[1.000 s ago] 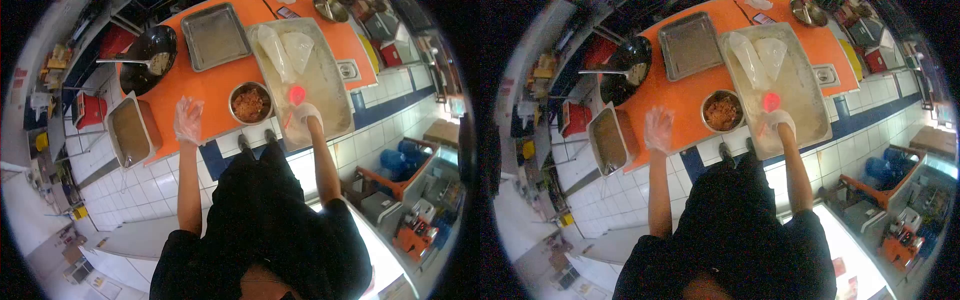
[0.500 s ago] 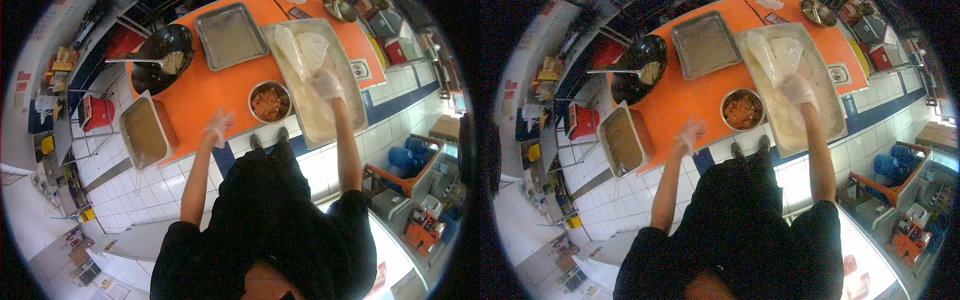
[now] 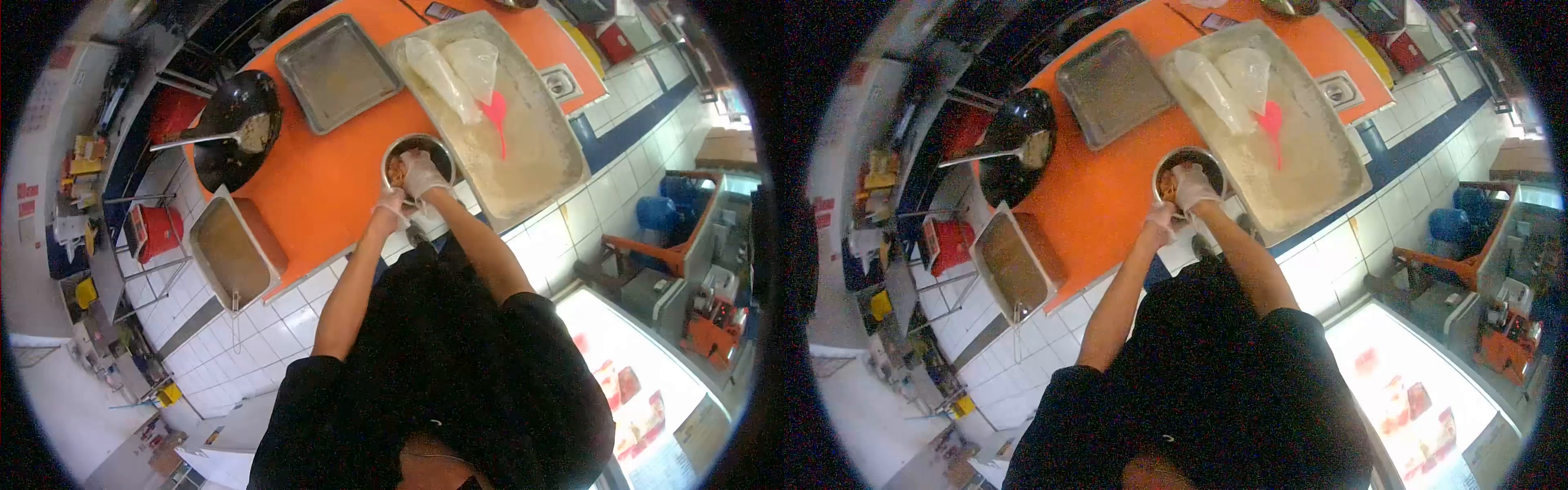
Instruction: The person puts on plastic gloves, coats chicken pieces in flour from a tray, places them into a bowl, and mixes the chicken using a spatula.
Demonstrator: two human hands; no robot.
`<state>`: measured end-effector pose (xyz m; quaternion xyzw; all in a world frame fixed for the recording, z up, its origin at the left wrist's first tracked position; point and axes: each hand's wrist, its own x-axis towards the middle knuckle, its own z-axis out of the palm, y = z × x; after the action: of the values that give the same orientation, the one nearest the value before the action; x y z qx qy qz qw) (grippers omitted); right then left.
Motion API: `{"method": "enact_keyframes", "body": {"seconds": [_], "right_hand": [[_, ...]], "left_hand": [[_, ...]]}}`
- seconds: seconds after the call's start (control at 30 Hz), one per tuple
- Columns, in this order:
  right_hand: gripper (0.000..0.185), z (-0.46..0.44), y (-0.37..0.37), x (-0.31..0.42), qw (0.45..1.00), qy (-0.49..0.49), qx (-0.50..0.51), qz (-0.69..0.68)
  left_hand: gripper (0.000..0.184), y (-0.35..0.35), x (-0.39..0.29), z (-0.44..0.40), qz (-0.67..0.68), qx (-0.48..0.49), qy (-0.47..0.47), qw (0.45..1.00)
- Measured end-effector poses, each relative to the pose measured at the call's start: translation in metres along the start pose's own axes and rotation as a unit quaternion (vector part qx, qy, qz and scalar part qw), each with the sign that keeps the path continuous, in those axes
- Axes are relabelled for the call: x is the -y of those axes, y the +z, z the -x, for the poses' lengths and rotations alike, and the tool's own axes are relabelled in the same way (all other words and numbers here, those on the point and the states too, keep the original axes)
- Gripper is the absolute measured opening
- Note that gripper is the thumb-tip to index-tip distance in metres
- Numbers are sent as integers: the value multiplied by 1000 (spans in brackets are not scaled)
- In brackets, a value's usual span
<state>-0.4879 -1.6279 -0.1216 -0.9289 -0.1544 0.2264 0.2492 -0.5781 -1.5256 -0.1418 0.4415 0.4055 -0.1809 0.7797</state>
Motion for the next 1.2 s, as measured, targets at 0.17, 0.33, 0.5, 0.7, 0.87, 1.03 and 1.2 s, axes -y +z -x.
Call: {"method": "enact_keyframes", "body": {"seconds": [0.17,0.33,0.5,0.7,0.87,1.03,1.2], "right_hand": [[48,-21,31,-21,985,-151,10,-82],[65,37,-86,22,799,34,212,-562],[63,123,-207,65,778,-28,190,-598],[59,192,-295,28,880,-140,87,-446],[57,219,-347,-14,920,-161,-40,-356],[54,205,-364,-42,947,-98,-135,-274],[52,123,-271,-119,982,-76,61,-164]], "left_hand": [[26,13,-39,59,-39,-30,45,998],[33,-14,-50,107,-84,56,150,983],[42,4,-102,206,-636,85,491,589],[47,29,-125,256,-693,108,487,520],[52,69,-127,250,-683,75,473,552],[56,114,-117,210,-732,-37,440,519],[66,180,-96,153,-46,0,333,942]]}}
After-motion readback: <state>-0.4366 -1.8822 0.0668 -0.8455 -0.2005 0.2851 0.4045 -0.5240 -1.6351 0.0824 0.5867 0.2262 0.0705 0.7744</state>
